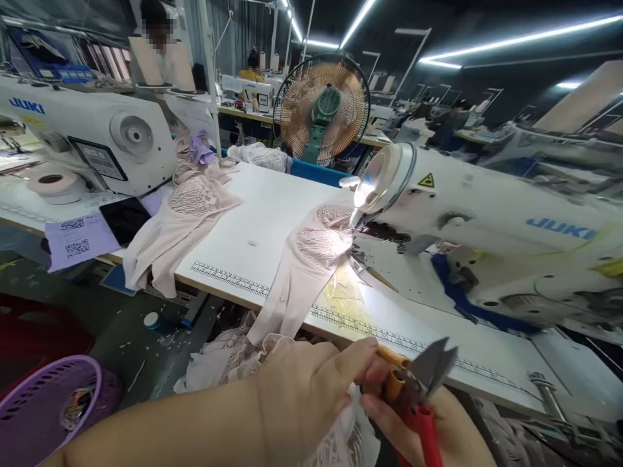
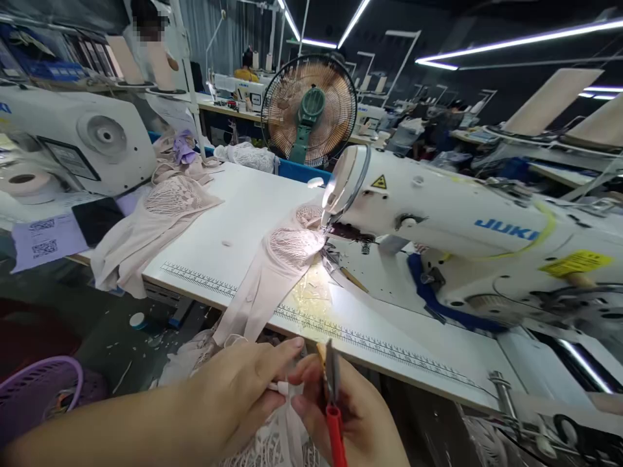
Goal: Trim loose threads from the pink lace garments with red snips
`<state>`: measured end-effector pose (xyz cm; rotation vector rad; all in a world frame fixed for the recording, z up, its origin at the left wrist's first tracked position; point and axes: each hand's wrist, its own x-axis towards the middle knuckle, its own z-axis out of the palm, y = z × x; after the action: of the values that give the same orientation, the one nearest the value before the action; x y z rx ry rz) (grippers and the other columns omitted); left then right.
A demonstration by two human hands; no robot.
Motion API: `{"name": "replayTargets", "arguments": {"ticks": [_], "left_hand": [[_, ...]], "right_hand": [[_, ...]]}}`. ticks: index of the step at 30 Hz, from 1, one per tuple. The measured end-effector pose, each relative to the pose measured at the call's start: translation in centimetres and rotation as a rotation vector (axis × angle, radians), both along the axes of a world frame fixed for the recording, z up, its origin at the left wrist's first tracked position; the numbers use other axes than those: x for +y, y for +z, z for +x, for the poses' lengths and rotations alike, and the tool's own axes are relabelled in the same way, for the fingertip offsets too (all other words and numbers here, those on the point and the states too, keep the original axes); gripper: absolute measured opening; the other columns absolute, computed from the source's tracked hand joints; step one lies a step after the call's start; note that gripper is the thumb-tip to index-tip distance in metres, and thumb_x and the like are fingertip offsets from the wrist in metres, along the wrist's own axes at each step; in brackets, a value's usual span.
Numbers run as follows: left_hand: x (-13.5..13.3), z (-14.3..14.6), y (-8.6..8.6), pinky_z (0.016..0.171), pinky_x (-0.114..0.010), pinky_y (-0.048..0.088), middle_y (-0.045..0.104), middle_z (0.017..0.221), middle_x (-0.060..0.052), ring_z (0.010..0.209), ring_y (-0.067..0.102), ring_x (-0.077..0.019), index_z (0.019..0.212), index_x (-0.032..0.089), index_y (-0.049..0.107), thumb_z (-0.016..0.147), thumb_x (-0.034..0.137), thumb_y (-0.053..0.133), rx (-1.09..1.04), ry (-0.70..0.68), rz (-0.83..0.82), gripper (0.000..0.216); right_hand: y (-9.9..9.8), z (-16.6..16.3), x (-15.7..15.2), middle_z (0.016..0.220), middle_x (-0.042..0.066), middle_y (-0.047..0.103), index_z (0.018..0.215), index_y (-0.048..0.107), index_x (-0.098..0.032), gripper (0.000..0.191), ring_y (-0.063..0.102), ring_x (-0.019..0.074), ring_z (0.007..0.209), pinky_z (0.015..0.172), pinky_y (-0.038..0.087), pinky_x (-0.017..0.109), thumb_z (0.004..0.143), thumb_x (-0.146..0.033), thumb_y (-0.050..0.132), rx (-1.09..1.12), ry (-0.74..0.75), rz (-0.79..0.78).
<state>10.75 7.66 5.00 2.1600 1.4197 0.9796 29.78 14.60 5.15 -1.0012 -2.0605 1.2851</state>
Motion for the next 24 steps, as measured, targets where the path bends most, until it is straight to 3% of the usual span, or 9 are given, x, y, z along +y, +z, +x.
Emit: {"name": "replayTargets", "arguments": {"ticks": [4,8,13,18,21,24], "left_hand": [[0.4,0.4,0.4,0.081,-0.037,0.05,0.07,0.105,-0.012,0.089,0.066,-0.0274,0.146,0.022,0.04,0.092,0.021,0.047,-0.073,-0.004,-0.101,0.054],[0.5,0.3,-0.1,0.075,-0.035,0.05,0.069,0.097,-0.011,0.081,0.064,-0.024,0.139,0.015,0.047,0.085,0.02,0.051,-0.232,0.093,-0.172,0.055],[0.8,0.3,-0.7,0.065,-0.031,0.046,0.065,0.08,-0.008,0.073,0.06,-0.0218,0.091,0.013,0.071,0.075,0.035,0.061,-0.515,0.226,-0.468,0.029],[1.6,0.9,-0.9,0.049,-0.025,0.038,0.054,0.063,-0.003,0.056,0.051,-0.0142,0.068,0.013,0.064,0.07,0.04,0.058,-0.824,0.214,-0.593,0.027],[2.0,0.9,-1.0,0.044,-0.024,0.03,0.048,0.053,0.001,0.046,0.043,-0.0104,0.061,0.016,0.057,0.066,0.039,0.061,-0.919,0.189,-0.676,0.024],[2.2,0.3,-0.9,0.043,-0.023,0.029,0.044,0.045,0.005,0.042,0.038,-0.0091,0.06,0.018,0.054,0.062,0.039,0.065,-0.992,0.189,-0.795,0.024]], "right_hand": [[0.4,-0.8,0.2,0.075,-0.001,0.064,0.081,0.062,-0.026,0.014,0.061,0.0192,0.067,0.063,0.052,0.029,0.089,-0.037,0.063,0.083,0.013,-0.09],[-0.7,-1.1,0.1,0.076,-0.001,0.057,0.08,0.055,-0.028,0.012,0.058,0.0207,0.072,0.059,0.048,0.029,0.09,-0.031,0.06,0.113,-0.024,0.059],[-1.9,-1.8,-0.9,0.078,-0.001,0.053,0.081,0.043,-0.028,0.018,0.054,0.0169,0.067,0.052,0.043,0.026,0.097,-0.028,0.053,0.177,-0.097,0.251],[-1.6,-2.6,-0.7,0.08,-0.002,0.052,0.082,0.045,-0.028,0.022,0.052,0.0159,0.071,0.059,0.044,0.025,0.095,-0.038,0.059,0.241,-0.132,0.081],[-1.9,-1.1,0.6,0.084,0.0,0.056,0.091,0.056,-0.027,0.026,0.056,0.0186,0.075,0.063,0.049,0.027,0.09,-0.052,0.064,0.184,-0.02,-0.073],[-3.2,1.7,1.4,0.094,0.006,0.063,0.122,0.059,-0.027,0.056,0.062,0.0261,0.081,0.074,0.054,0.037,0.083,-0.068,0.061,0.035,0.21,-0.072]]}}
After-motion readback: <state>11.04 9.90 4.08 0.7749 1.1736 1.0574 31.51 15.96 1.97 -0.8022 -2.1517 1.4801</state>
